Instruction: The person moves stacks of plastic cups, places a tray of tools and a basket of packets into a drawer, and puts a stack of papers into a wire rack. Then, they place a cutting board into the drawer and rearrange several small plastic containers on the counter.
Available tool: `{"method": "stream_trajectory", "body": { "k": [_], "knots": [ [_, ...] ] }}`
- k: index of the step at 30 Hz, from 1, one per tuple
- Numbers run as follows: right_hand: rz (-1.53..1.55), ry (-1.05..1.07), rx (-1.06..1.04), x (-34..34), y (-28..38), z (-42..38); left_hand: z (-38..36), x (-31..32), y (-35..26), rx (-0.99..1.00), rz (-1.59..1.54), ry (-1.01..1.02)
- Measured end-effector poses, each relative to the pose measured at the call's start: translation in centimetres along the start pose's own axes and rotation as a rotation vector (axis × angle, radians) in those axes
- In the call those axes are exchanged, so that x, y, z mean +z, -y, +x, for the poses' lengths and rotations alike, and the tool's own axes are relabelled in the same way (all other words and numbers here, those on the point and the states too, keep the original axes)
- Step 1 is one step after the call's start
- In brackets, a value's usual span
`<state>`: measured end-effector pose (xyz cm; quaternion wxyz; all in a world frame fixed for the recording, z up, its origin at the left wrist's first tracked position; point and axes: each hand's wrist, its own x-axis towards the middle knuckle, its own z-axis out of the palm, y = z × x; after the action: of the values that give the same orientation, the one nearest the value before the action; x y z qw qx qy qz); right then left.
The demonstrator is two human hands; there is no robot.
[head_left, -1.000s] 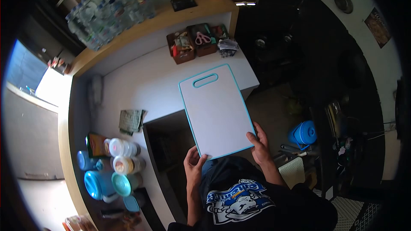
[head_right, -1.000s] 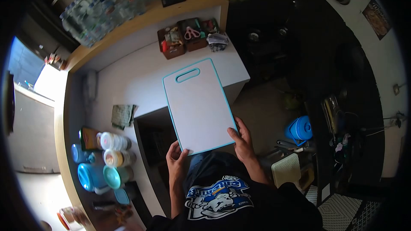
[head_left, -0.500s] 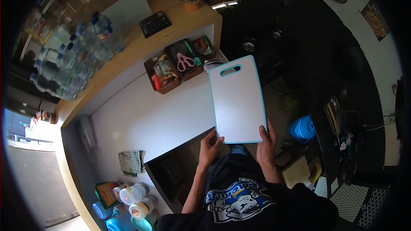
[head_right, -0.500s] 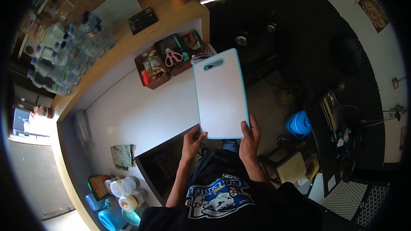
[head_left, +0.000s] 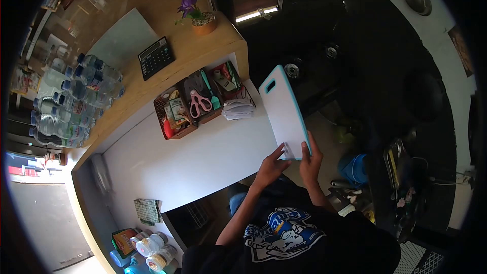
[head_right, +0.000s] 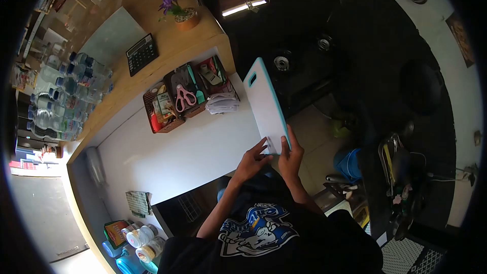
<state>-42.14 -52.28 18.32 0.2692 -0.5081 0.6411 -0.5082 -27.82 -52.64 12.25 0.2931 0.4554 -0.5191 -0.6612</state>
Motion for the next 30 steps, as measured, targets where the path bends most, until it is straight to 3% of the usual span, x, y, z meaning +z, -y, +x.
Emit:
{"method": "stream_trajectory", "body": {
  "k": [5, 8, 17, 30],
  "knots": [
    [-0.071, 0.098, -0.06, 1.7, -2.9, 2.3, 3.0, 0.8, -0.6, 0.066, 0.044, -0.043],
    [-0.095, 0.163, 0.012, 2.6, -2.6, 3.1, 3.6, 0.6, 0.1, 0.076, 0.046, -0.067],
    [-0.084, 0.243, -0.14, 5.6, -6.0, 4.0, 5.6, -0.2, 2.2, 0.1, 0.009, -0.212],
    [-0.105, 0.312, -0.152, 8.7, -5.6, 6.2, 6.0, -1.9, 0.4, 0.06, -0.001, -0.295]
  ]
}}
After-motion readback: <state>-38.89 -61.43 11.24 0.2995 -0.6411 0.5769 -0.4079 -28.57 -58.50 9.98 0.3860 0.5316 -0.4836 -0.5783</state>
